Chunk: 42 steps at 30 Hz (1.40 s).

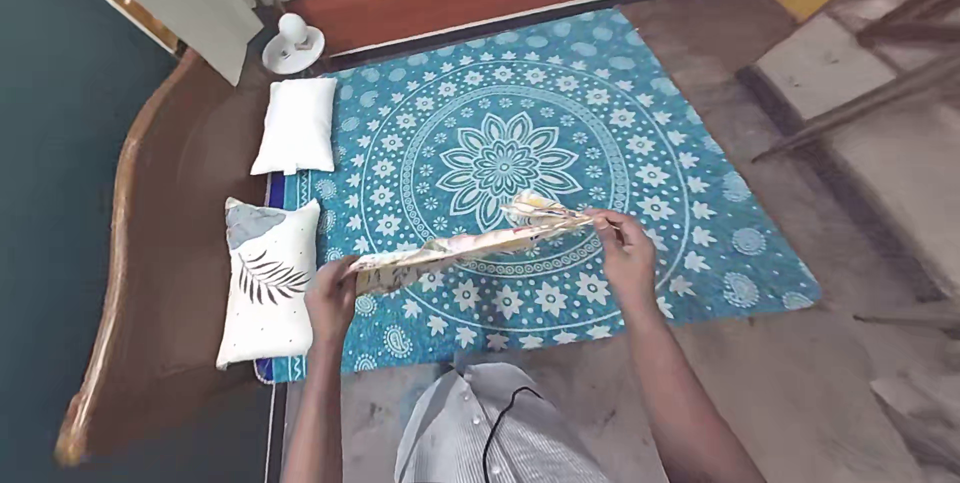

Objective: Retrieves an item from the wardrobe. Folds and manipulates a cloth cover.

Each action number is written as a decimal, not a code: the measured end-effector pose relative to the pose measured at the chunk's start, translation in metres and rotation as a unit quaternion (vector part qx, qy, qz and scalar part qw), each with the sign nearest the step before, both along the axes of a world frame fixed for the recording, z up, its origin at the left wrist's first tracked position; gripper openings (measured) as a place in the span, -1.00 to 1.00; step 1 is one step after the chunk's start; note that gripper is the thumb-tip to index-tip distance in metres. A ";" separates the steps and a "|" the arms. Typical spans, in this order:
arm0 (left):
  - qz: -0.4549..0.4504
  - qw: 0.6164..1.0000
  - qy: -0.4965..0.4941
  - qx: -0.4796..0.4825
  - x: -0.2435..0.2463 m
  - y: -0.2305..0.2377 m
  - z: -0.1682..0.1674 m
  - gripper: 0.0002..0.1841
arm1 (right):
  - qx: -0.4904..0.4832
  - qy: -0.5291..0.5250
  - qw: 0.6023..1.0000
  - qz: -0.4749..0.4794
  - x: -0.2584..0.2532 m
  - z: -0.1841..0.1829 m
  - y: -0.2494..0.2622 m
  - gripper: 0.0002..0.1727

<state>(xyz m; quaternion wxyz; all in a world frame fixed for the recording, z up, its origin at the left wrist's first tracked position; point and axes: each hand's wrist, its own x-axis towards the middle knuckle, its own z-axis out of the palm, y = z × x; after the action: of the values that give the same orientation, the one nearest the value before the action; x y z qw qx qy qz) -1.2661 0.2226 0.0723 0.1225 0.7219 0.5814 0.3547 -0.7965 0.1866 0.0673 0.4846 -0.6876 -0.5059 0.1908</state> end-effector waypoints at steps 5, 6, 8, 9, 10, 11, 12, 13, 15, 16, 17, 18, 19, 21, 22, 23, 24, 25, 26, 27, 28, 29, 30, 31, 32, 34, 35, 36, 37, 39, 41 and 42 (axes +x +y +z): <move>0.073 0.993 -0.078 0.050 0.019 -0.001 0.032 -0.76 | -0.178 -0.115 0.970 0.116 -0.031 -0.014 0.017 -0.64; 0.067 0.991 -0.104 0.044 0.031 -0.003 0.036 -0.77 | -0.173 -0.121 0.966 0.149 -0.048 -0.015 0.018 -0.57; 0.009 0.990 -0.138 0.021 0.058 -0.009 0.041 -0.77 | -0.125 -0.091 0.963 0.223 -0.093 -0.009 0.017 -0.25; -0.039 0.988 -0.146 0.010 0.071 -0.012 0.040 -0.78 | -0.092 -0.068 0.959 0.259 -0.118 -0.004 0.014 -0.10; -0.089 0.986 -0.143 -0.006 0.082 -0.014 0.039 -0.79 | -0.070 -0.046 0.952 0.294 -0.142 0.001 0.012 -0.05; -0.128 0.983 -0.127 -0.019 0.091 -0.016 0.039 -0.80 | -0.048 -0.031 0.946 0.320 -0.162 0.005 0.010 -0.12; -0.155 0.982 -0.106 -0.027 0.095 -0.017 0.040 -0.79 | -0.012 -0.026 0.943 0.333 -0.179 0.006 0.011 -0.32; -0.169 0.981 -0.089 -0.028 0.096 -0.018 0.042 -0.79 | 0.024 -0.022 0.943 0.332 -0.191 0.007 0.014 -0.55; -0.169 0.983 -0.070 -0.027 0.082 -0.018 0.048 -0.80 | 0.050 -0.002 0.939 0.340 -0.202 0.013 0.024 -0.71; -0.161 0.984 -0.066 -0.032 0.070 -0.017 0.052 -0.80 | 0.046 0.013 0.935 0.351 -0.205 0.017 0.028 -0.69; -0.150 0.986 -0.056 -0.037 0.056 -0.016 0.054 -0.76 | 0.042 0.029 0.933 0.357 -0.209 0.021 0.032 -0.67; -0.133 0.989 -0.041 -0.041 0.041 -0.015 0.056 -0.73 | 0.040 0.042 0.930 0.362 -0.213 0.024 0.036 -0.66; -0.113 0.992 -0.027 -0.041 0.028 -0.015 0.055 -0.70 | 0.038 0.051 0.929 0.365 -0.219 0.027 0.038 -0.65; -0.070 0.997 -0.005 -0.032 0.005 -0.015 0.046 -0.67 | 0.036 0.062 0.922 0.381 -0.232 0.034 0.041 -0.64; -0.052 0.998 -0.014 -0.024 -0.006 -0.015 0.038 -0.69 | 0.039 0.069 0.916 0.393 -0.240 0.036 0.042 -0.66; -0.043 0.998 -0.044 -0.019 -0.015 -0.015 0.030 -0.71 | 0.046 0.077 0.909 0.407 -0.250 0.039 0.044 -0.67; -0.044 0.994 -0.094 -0.018 -0.024 -0.015 0.023 -0.72 | 0.054 0.087 0.902 0.420 -0.262 0.041 0.045 -0.69; -0.050 0.986 -0.159 -0.016 -0.032 -0.015 0.019 -0.72 | 0.056 0.096 0.895 0.432 -0.274 0.044 0.046 -0.70; -0.047 0.972 -0.229 -0.008 -0.038 -0.015 0.019 -0.73 | 0.052 0.098 0.890 0.442 -0.286 0.047 0.046 -0.71; -0.035 0.957 -0.287 0.002 -0.043 -0.015 0.022 -0.74 | 0.041 0.086 0.889 0.448 -0.296 0.050 0.047 -0.69; -0.024 0.945 -0.326 0.013 -0.049 -0.014 0.027 -0.77 | 0.026 0.068 0.889 0.453 -0.305 0.052 0.048 -0.66; -0.014 0.938 -0.347 0.025 -0.056 -0.012 0.034 -0.78 | 0.014 0.050 0.891 0.452 -0.313 0.052 0.049 -0.62; -0.008 0.936 -0.350 0.038 -0.064 -0.009 0.040 -0.77 | 0.005 0.035 0.895 0.445 -0.320 0.051 0.051 -0.59; -0.013 0.939 -0.340 0.039 -0.073 -0.005 0.048 -0.75 | -0.003 0.029 0.900 0.435 -0.327 0.051 0.054 -0.56; -0.025 0.947 -0.319 0.028 -0.081 -0.002 0.055 -0.71 | -0.018 0.035 0.902 0.429 -0.334 0.054 0.055 -0.52; -0.064 0.966 -0.251 -0.007 -0.093 0.004 0.064 -0.59 | -0.045 0.037 0.899 0.435 -0.349 0.064 0.056 -0.35; -0.081 0.973 -0.214 -0.023 -0.096 0.007 0.065 -0.53 | -0.040 0.037 0.898 0.436 -0.356 0.067 0.055 -0.39; -0.095 0.977 -0.185 -0.039 -0.100 0.009 0.065 -0.49 | -0.031 0.039 0.898 0.437 -0.362 0.069 0.055 -0.52; -0.107 0.979 -0.165 -0.049 -0.104 0.011 0.063 -0.46 | -0.021 0.039 0.897 0.440 -0.367 0.068 0.056 -0.64; -0.117 0.983 -0.125 -0.060 -0.117 0.012 0.058 -0.46 | -0.008 0.030 0.893 0.448 -0.369 0.067 0.060 -0.69; -0.090 0.994 -0.043 -0.040 -0.130 0.010 0.049 -0.54 | 0.009 0.027 0.901 0.433 -0.366 0.068 0.064 -0.68; -0.065 0.997 -0.005 -0.028 -0.136 0.008 0.043 -0.60 | 0.014 0.027 0.908 0.419 -0.363 0.069 0.066 -0.68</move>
<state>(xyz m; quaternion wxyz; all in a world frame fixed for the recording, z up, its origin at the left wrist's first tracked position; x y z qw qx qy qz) -1.4023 0.2310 0.1150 0.1685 0.7529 0.5420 0.3331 -1.1591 0.2522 0.1363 0.3826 -0.4004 -0.7369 0.3876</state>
